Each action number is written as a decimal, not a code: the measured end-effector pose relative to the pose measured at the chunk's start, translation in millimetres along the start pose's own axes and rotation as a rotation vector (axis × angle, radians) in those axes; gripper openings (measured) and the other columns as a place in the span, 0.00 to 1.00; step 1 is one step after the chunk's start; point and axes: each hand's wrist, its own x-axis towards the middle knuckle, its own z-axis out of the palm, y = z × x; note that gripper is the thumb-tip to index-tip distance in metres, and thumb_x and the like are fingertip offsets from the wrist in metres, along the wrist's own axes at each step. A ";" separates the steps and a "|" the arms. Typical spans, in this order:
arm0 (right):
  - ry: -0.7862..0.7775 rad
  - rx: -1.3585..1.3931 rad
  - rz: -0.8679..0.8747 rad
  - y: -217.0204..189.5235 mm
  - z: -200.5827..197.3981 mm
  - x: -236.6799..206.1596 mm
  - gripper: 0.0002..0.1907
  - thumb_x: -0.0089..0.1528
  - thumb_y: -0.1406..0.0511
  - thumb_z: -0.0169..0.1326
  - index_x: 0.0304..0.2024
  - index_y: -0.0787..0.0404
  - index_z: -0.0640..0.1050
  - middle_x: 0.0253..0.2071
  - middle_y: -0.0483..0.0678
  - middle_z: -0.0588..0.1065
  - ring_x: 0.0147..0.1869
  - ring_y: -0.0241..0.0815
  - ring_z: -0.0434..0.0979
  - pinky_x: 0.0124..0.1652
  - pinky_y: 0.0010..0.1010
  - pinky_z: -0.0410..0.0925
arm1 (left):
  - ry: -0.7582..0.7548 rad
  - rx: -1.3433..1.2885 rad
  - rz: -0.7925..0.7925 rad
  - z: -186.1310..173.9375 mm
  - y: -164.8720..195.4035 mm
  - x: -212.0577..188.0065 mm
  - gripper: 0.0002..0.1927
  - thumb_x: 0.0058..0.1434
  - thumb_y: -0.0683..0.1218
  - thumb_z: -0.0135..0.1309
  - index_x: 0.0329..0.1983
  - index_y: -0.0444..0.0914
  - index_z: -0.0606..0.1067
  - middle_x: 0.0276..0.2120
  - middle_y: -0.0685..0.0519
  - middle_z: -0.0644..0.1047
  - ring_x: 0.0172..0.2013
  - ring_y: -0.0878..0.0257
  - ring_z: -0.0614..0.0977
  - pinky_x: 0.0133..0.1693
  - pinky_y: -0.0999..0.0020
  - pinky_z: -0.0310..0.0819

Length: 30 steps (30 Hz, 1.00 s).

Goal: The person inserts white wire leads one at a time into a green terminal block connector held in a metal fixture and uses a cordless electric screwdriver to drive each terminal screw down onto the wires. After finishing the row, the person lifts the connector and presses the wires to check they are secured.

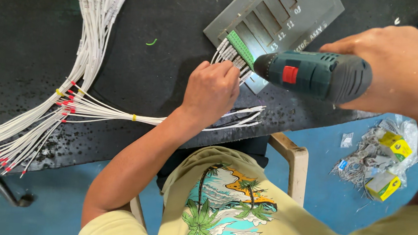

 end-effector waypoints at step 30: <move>0.365 1.229 -0.158 9.0 114.1 -19.0 0.18 0.55 0.74 0.68 0.47 0.67 0.79 0.39 0.46 0.79 0.38 0.29 0.74 0.46 0.24 0.70 | -0.042 -0.316 0.052 -18.5 14.9 -0.1 0.11 0.50 0.35 0.62 0.31 0.37 0.72 0.30 0.53 0.72 0.32 0.54 0.77 0.36 0.61 0.70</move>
